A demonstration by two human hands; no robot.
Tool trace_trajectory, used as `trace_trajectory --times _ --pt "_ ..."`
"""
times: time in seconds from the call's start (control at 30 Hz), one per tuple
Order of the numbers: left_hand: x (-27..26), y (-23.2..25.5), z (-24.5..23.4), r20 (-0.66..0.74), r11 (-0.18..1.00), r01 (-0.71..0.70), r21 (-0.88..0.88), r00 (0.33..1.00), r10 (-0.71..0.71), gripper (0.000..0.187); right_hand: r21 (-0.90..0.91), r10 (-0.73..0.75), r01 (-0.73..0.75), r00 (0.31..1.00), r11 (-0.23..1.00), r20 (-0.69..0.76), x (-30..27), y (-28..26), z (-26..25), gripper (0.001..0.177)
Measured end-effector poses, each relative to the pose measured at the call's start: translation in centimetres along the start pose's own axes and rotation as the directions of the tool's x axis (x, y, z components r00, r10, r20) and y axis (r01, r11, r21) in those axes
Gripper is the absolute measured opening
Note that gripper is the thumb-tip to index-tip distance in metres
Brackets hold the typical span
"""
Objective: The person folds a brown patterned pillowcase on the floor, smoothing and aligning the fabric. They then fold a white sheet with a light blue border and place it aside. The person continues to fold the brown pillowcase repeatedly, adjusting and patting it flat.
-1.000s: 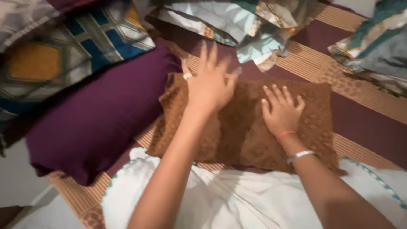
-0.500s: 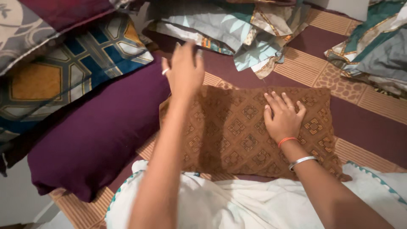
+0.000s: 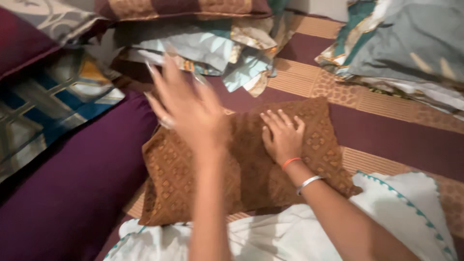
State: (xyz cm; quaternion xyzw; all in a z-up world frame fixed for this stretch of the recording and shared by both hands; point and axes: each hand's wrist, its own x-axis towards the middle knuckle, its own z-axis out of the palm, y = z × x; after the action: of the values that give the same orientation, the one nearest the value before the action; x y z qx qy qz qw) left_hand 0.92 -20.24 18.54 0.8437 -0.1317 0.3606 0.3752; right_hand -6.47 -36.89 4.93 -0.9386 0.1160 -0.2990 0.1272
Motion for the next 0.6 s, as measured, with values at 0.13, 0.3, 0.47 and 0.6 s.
trace_trajectory --times 0.13,0.3,0.47,0.6 --pt "-8.7 0.7 4.7 0.659 0.913 -0.093 0.397 0.722 -0.213 0.059 0.05 0.026 -0.027 0.999 0.998 0.021 -0.7 0.4 0.0 0.039" --pt "-9.2 -1.7 7.4 0.701 0.89 -0.132 0.437 0.67 -0.245 0.059 -0.082 -0.011 0.046 0.926 0.996 0.379 1.6 -0.6 -2.2 0.048" --pt "-8.7 -1.3 8.1 0.689 0.878 -0.117 0.465 0.67 -0.275 0.059 0.603 -0.384 -0.054 0.725 0.796 0.572 13.6 2.4 -11.2 0.051" --pt "-8.6 -1.2 7.5 0.694 0.877 -0.114 0.467 0.662 -0.283 0.058 0.116 -0.083 0.124 0.947 0.985 -0.309 10.3 4.8 -15.5 0.037"
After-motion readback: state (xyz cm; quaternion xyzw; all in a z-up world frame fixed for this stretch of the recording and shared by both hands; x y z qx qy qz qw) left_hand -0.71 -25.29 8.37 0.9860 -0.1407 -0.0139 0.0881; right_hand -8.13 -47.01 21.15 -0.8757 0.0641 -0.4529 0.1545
